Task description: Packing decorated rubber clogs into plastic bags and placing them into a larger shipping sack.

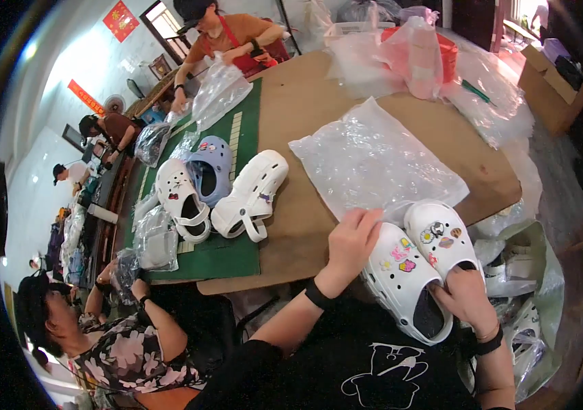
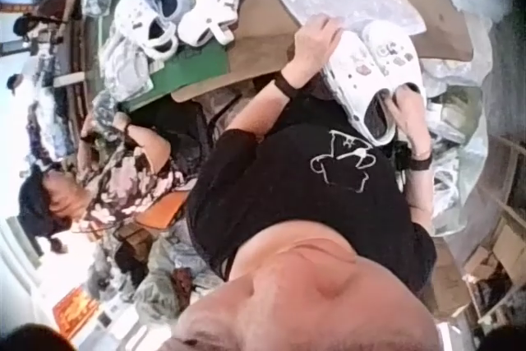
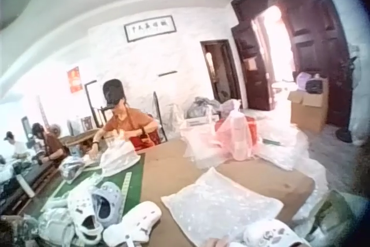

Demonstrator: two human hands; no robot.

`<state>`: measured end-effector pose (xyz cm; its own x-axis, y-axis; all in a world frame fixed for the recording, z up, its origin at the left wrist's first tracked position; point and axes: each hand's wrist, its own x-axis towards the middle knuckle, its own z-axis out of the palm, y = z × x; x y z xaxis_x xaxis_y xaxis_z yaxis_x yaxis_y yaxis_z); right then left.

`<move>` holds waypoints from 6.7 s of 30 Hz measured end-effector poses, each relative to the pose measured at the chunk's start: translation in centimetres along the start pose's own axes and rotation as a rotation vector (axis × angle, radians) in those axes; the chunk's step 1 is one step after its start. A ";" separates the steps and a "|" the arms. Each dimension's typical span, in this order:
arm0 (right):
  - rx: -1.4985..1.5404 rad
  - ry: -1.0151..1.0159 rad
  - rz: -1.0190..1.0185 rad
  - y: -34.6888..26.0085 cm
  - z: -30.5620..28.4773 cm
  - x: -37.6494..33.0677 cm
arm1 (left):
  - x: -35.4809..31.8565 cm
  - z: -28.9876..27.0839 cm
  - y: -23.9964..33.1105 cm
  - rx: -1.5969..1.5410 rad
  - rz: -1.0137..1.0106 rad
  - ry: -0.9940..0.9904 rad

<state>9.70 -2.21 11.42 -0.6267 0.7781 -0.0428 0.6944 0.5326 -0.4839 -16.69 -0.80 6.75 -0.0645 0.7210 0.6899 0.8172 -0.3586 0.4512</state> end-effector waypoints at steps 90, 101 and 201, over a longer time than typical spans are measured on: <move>0.734 0.387 0.311 1.1 2.3 2.7 | -2.4 1.0 -0.7 -0.747 -0.743 0.067; 0.115 0.361 0.338 0.9 1.5 3.2 | -6.0 -2.7 2.6 -0.406 -0.325 -0.621; 2.055 0.777 0.075 4.8 2.3 6.5 | 2.4 0.9 4.8 -0.721 -0.209 -0.463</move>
<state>8.11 4.65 6.81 -0.0343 0.9948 -0.0956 -0.8559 -0.0786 -0.5111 -12.38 -0.21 10.09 0.1935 0.9257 0.3251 0.2443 -0.3663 0.8978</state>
